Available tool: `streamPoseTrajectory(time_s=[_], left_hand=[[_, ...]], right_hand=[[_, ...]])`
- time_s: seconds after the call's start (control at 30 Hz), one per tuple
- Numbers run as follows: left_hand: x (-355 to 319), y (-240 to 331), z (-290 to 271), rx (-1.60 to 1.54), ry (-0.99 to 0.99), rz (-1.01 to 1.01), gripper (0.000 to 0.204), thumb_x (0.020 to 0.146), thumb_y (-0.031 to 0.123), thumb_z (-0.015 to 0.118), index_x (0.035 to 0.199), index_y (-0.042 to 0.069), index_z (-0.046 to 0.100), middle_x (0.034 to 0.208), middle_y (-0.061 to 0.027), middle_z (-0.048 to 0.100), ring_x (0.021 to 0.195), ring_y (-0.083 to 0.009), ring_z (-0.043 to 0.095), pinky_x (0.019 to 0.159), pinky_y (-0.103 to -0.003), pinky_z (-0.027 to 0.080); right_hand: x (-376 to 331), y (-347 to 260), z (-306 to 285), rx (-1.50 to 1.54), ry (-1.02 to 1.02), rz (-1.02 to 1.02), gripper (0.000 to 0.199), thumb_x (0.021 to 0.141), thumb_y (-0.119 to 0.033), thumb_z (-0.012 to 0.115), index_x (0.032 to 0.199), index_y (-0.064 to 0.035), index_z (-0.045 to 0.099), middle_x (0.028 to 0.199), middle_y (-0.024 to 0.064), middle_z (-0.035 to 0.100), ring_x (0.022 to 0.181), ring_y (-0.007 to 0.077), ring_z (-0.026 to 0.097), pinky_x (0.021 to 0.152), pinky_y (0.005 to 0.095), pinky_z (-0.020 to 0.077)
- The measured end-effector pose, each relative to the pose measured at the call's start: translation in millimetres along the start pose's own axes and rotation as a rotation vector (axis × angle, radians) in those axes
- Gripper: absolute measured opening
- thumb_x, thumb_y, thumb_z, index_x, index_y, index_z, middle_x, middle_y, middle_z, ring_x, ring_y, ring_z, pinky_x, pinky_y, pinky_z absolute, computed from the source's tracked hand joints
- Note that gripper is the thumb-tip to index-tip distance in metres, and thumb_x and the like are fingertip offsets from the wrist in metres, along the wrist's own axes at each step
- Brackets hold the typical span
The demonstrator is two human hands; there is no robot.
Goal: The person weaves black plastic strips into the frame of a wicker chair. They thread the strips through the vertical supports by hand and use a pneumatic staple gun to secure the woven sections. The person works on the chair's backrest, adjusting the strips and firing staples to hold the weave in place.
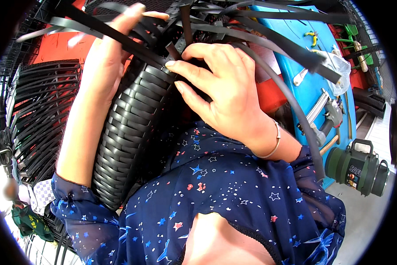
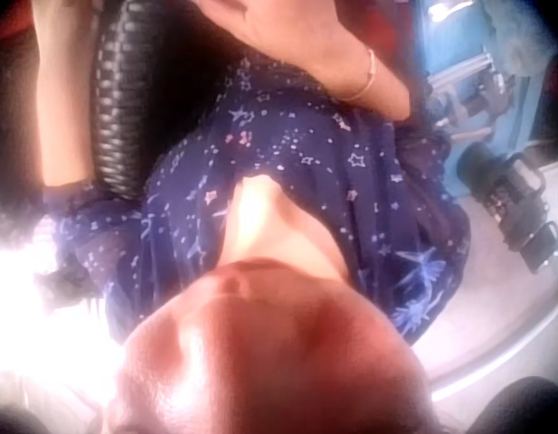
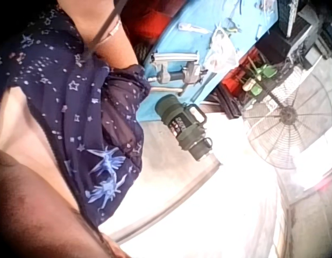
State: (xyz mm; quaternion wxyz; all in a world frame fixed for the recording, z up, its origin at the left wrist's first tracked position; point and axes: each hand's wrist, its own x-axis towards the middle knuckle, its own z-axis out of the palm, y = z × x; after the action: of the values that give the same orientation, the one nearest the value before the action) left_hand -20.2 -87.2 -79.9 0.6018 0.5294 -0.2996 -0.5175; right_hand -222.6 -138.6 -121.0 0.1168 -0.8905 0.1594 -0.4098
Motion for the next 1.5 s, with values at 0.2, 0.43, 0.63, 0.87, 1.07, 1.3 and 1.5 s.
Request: streamPoseTrajectory(time_s=[0.2, 0.43, 0.63, 0.87, 1.07, 1.3, 1.5], left_hand=[[-7, -1, -19, 0.14, -0.321, 0.298, 0.083, 0.092, 0.068, 0.043, 0.137, -0.001, 0.053, 0.125, -0.0122, 0.064, 0.11, -0.0224, 0.062, 0.099, -0.036, 0.046], [-9, 1, -10, 0.628, -0.121, 0.237, 0.048, 0.088, 0.016, 0.075, 0.128, -0.001, 0.055, 0.105, -0.0083, 0.068, 0.09, -0.0117, 0.065, 0.078, -0.027, 0.054], [-6, -10, -14, 0.61, -0.112, 0.289, 0.044, 0.086, 0.015, 0.077, 0.121, 0.0, 0.055, 0.099, -0.0065, 0.066, 0.088, -0.0108, 0.064, 0.075, -0.027, 0.054], [-3, -15, -12, 0.584, -0.146, 0.331, 0.045, 0.086, 0.018, 0.078, 0.121, 0.001, 0.055, 0.099, -0.0065, 0.067, 0.088, -0.0102, 0.064, 0.075, -0.027, 0.054], [-5, -14, -10, 0.709, -0.113, 0.346, 0.045, 0.086, 0.02, 0.078, 0.121, 0.003, 0.056, 0.099, -0.0041, 0.066, 0.089, -0.0092, 0.063, 0.078, -0.027, 0.052], [-6, -14, -6, 0.654, -0.111, 0.3, 0.044, 0.086, 0.019, 0.078, 0.122, 0.005, 0.057, 0.104, -0.003, 0.062, 0.091, -0.0088, 0.061, 0.079, -0.026, 0.051], [0, -19, -14, 0.644, -0.143, 0.379, 0.044, 0.085, 0.019, 0.079, 0.122, 0.007, 0.058, 0.106, -0.0029, 0.055, 0.092, -0.0098, 0.06, 0.079, -0.026, 0.051]], right_hand=[[1, -3, -4, 0.008, -0.039, 0.019, 0.032, 0.075, -0.018, 0.076, 0.105, -0.0122, 0.071, 0.109, 0.0026, 0.06, 0.101, 0.0227, 0.056, 0.088, 0.0404, 0.0434], [2, -3, -1, -0.025, -0.056, 0.036, 0.032, 0.076, -0.02, 0.076, 0.106, -0.0131, 0.071, 0.109, 0.0025, 0.06, 0.103, 0.023, 0.056, 0.09, 0.0419, 0.0429], [1, -5, -2, 0.012, -0.059, 0.071, 0.031, 0.077, -0.021, 0.076, 0.106, -0.0134, 0.072, 0.109, 0.0017, 0.06, 0.104, 0.0229, 0.056, 0.093, 0.0425, 0.0401], [-5, 2, -8, 0.138, -0.016, 0.036, 0.035, 0.075, -0.02, 0.079, 0.108, -0.011, 0.073, 0.109, 0.0082, 0.061, 0.099, 0.0252, 0.058, 0.089, 0.0383, 0.0441], [-23, 7, -75, -0.014, 0.058, 0.01, 0.032, 0.078, -0.01, 0.074, 0.108, -0.0003, 0.071, 0.11, 0.0158, 0.063, 0.102, 0.0293, 0.059, 0.09, 0.0371, 0.0474], [-128, 97, -160, -0.326, 0.305, 0.438, 0.016, 0.089, -0.005, 0.068, 0.104, -0.002, 0.071, 0.102, 0.0096, 0.066, 0.089, 0.0162, 0.063, 0.08, 0.029, 0.0506], [-276, 200, -270, -0.582, 0.247, 1.038, 0.038, 0.095, -0.033, 0.064, 0.098, 0.0031, 0.072, 0.083, 0.0096, 0.072, 0.079, 0.0168, 0.067, 0.075, 0.0299, 0.0503]])
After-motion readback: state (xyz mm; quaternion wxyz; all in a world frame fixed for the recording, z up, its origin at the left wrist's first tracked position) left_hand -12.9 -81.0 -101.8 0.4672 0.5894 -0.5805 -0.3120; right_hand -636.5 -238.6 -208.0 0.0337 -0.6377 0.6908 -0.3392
